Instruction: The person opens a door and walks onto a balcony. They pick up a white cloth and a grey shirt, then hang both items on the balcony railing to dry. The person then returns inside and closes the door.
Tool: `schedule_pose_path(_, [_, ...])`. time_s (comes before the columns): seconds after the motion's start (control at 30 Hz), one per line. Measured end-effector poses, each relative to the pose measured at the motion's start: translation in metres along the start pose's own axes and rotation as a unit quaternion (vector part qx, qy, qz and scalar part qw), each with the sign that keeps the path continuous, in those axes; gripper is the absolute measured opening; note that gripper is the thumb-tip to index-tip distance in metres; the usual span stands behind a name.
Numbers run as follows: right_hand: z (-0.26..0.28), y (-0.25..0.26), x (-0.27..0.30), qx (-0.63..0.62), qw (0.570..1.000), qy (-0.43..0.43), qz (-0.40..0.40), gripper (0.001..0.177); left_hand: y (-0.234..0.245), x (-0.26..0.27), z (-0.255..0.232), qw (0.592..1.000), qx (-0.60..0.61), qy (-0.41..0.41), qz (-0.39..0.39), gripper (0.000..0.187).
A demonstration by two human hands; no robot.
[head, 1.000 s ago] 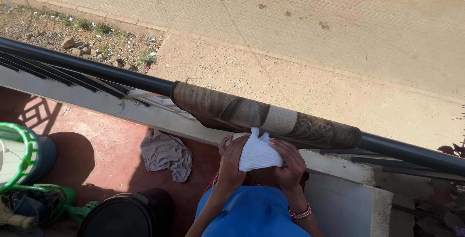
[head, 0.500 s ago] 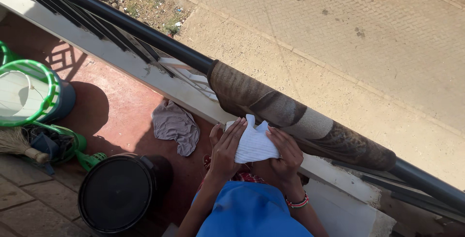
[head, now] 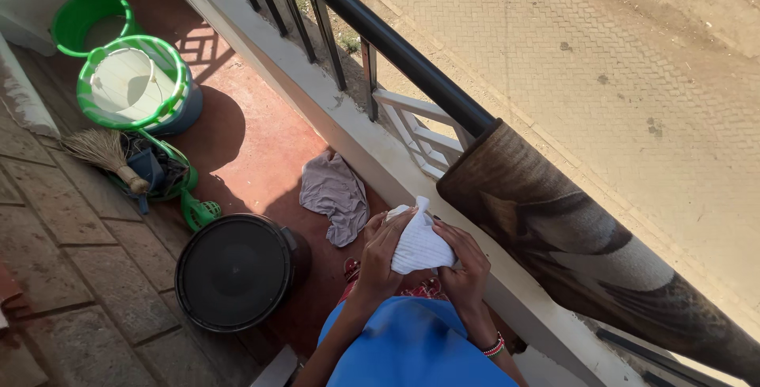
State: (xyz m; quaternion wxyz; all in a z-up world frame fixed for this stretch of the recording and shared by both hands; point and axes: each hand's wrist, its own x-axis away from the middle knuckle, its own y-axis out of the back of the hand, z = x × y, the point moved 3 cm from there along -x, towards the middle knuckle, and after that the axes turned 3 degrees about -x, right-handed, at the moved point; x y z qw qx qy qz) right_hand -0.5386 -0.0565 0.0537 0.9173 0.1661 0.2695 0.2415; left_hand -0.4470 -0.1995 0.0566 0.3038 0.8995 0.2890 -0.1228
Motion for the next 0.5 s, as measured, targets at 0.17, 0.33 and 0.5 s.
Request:
schedule_pose_path(0.17, [0.011,-0.047,-0.013,-0.041,0.998,0.029,0.041,0.050,0.036,0.011,0.030,0.998,-0.009,0.009,-0.054,0.055])
schedule_pose_path(0.33, [0.025,-0.092,-0.021,-0.075,0.993,0.044,0.075,0.048,0.070,0.020,0.050,0.994,-0.007,0.038,-0.100,0.056])
schedule_pose_path(0.5, [0.032,-0.126,-0.024,-0.106,0.982,0.050,0.149,0.050,0.088,0.046,0.056,0.983,0.000,0.100,-0.155,0.060])
